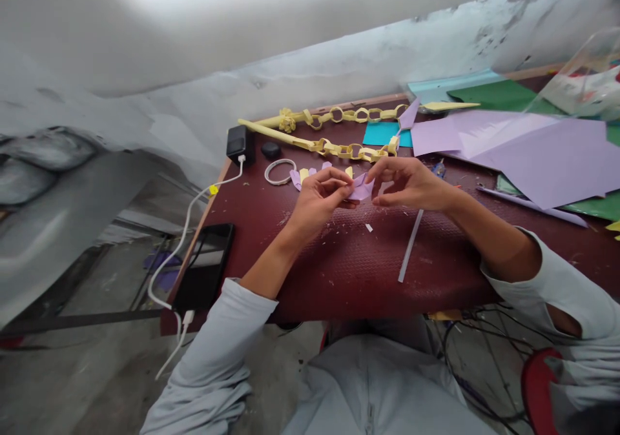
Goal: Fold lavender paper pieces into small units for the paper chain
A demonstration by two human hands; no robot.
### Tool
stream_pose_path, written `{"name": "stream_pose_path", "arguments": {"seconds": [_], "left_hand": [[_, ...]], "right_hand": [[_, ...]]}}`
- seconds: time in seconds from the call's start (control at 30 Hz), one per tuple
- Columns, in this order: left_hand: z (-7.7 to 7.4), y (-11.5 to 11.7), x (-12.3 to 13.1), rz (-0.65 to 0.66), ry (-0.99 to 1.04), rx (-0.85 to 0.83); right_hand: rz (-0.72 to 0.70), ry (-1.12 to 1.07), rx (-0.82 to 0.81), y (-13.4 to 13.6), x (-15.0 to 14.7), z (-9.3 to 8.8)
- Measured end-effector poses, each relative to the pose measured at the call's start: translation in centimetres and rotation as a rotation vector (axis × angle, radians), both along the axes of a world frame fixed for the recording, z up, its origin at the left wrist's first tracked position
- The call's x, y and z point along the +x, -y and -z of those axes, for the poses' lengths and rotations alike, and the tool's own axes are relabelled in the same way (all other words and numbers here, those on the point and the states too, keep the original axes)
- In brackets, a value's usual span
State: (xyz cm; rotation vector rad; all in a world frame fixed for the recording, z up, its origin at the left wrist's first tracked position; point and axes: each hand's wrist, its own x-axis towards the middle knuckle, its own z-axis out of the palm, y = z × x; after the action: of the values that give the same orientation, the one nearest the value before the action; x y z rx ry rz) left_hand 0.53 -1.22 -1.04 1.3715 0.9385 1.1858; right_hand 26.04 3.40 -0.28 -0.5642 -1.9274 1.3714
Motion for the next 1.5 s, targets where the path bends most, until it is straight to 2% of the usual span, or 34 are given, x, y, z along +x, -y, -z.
{"name": "stream_pose_path", "arguments": {"seconds": [0.2, 0.4, 0.63, 0.9, 1.17, 1.5], "left_hand": [[0.1, 0.0, 0.1, 0.013, 0.016, 0.000], [-0.1, 0.4, 0.2, 0.004, -0.045, 0.029], [-0.1, 0.7, 0.4, 0.037, -0.027, 0.079], [0.1, 0.6, 0.7, -0.014, -0.065, 0.056], [0.3, 0.6, 0.8, -0.006, 0.003, 0.023], [0.1, 0.7, 0.7, 0.003, -0.041, 0.008]], "right_hand": [[0.045, 0.006, 0.036, 0.1, -0.4, 0.1], [0.117, -0.009, -0.004, 0.5, -1.3, -0.1], [0.169, -0.058, -0.014, 0.7, -1.8, -0.2], [0.163, -0.031, -0.007, 0.4, -1.4, 0.4], [0.131, -0.038, -0.014, 0.6, -1.5, 0.0], [0.098, -0.063, -0.026, 0.8, -1.6, -0.5]]}}
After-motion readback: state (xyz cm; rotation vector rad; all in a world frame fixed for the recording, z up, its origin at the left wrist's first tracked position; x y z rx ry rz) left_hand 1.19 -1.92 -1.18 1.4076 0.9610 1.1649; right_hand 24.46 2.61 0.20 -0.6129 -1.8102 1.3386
